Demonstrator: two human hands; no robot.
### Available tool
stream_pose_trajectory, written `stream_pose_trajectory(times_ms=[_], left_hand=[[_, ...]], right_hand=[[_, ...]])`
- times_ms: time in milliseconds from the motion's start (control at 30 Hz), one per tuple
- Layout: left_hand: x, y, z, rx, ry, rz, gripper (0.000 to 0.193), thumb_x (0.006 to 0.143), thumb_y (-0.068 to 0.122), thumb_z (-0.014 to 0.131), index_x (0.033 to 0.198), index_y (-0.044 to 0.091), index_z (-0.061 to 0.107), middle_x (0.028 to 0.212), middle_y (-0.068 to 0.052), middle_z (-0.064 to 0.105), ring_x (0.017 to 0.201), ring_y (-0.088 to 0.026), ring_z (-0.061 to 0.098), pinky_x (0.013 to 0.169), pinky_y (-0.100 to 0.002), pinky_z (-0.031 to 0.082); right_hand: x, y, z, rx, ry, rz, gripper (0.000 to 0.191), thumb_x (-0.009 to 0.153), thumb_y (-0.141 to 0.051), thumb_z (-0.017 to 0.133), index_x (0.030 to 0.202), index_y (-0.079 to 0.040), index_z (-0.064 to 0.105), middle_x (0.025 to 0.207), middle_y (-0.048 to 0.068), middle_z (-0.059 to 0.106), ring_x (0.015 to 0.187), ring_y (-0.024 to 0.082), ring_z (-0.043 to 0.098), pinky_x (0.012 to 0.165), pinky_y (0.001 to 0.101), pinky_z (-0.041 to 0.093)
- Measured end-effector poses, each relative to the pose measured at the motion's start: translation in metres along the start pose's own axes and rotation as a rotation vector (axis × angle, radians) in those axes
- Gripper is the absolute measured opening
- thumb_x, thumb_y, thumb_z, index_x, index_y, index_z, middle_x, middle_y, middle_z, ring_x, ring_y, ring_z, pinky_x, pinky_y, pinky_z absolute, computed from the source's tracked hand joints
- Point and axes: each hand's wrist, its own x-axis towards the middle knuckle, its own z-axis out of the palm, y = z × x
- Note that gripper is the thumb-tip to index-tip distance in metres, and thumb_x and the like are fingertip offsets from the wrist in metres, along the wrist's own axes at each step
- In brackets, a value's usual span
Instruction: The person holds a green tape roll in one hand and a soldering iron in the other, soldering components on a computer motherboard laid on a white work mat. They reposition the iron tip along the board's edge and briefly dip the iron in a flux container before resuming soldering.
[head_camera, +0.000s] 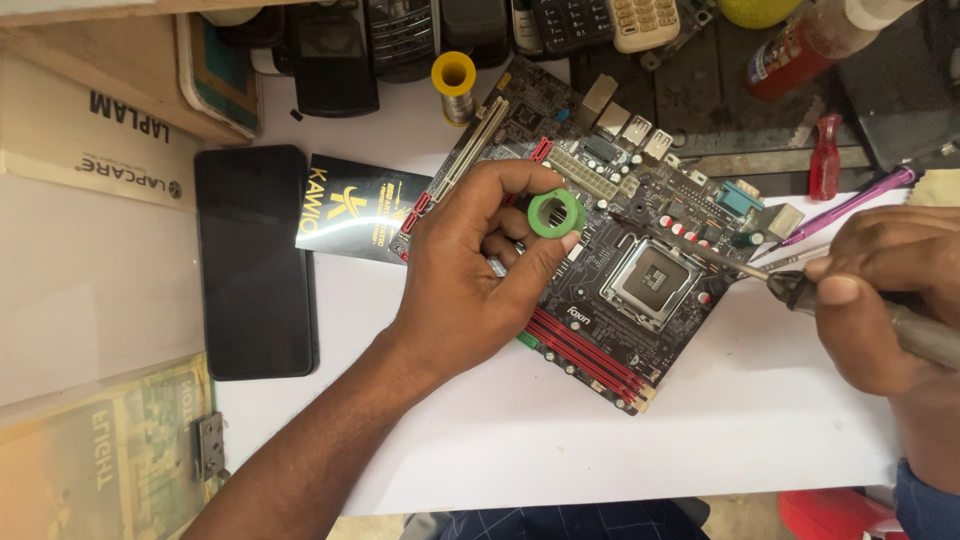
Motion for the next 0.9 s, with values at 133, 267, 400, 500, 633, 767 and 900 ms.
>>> stream_pose_trajectory(times_ms=[133,267,400,500,633,767,900], left_hand=[[0.0001,-0.0004,0.0003,-0.004,0.003,0.003,0.027,0.103,0.008,0.069,0.126,0.005,0.056,0.108,-0.004,0.067,0.09,-0.006,0.069,0.068,-0.021,0.058],[-0.0002,-0.0001,0.0001,-0.006,0.004,-0.004,0.027,0.103,0.009,0.07,0.126,0.005,0.056,0.108,-0.004,0.067,0.09,-0.006,0.069,0.068,-0.021,0.058],[-0.0003,-0.0006,0.0006,-0.002,0.008,0.005,0.028,0.103,0.009,0.07,0.127,0.004,0.056,0.109,-0.004,0.067,0.09,-0.006,0.068,0.069,-0.021,0.058],[-0.0004,-0.001,0.0008,0.005,0.007,0.006,0.028,0.103,0.009,0.07,0.127,0.004,0.056,0.108,-0.004,0.067,0.09,-0.006,0.068,0.069,-0.021,0.058],[0.0002,-0.0004,0.0008,-0.002,0.002,-0.003,0.027,0.104,0.009,0.07,0.126,0.005,0.056,0.107,-0.003,0.067,0.089,-0.005,0.068,0.068,-0.021,0.057],[-0.0001,0.0004,0.0007,-0.004,0.009,-0.004,0.028,0.103,0.009,0.07,0.126,0.004,0.056,0.107,-0.004,0.068,0.088,-0.006,0.068,0.067,-0.021,0.056],[0.0,0.0003,0.001,-0.004,0.01,0.003,0.028,0.103,0.009,0.07,0.126,0.004,0.056,0.107,-0.004,0.068,0.088,-0.006,0.068,0.067,-0.021,0.056]], right_hand=[[-0.0031,-0.0087,-0.0003,0.044,0.016,0.094,0.015,0.097,-0.008,0.063,0.094,-0.005,0.048,0.065,0.006,0.06,0.062,0.019,0.062,0.063,0.0295,0.057],[-0.0012,-0.0102,0.0017,0.039,0.031,0.033,0.017,0.1,-0.005,0.062,0.094,-0.006,0.047,0.065,0.006,0.058,0.06,0.017,0.065,0.063,0.0293,0.057],[-0.0008,-0.0081,0.0016,0.056,0.036,0.016,0.016,0.101,-0.005,0.062,0.096,-0.005,0.046,0.067,0.007,0.059,0.061,0.017,0.064,0.062,0.029,0.056],[-0.0005,-0.0045,0.0021,0.073,0.041,0.025,0.014,0.099,-0.007,0.062,0.096,-0.005,0.048,0.068,0.009,0.061,0.062,0.018,0.061,0.06,0.0289,0.055],[-0.0012,-0.003,0.002,0.077,0.035,0.007,0.015,0.098,-0.007,0.062,0.095,-0.005,0.048,0.068,0.009,0.061,0.061,0.018,0.061,0.059,0.0291,0.055],[-0.0013,-0.0032,0.0019,0.064,0.04,-0.002,0.015,0.1,-0.005,0.061,0.095,-0.004,0.047,0.069,0.011,0.061,0.06,0.018,0.061,0.058,0.0285,0.055],[-0.0026,-0.0034,0.0012,0.07,0.051,0.035,0.015,0.098,-0.006,0.061,0.095,-0.003,0.047,0.07,0.009,0.06,0.06,0.018,0.061,0.057,0.0287,0.055]])
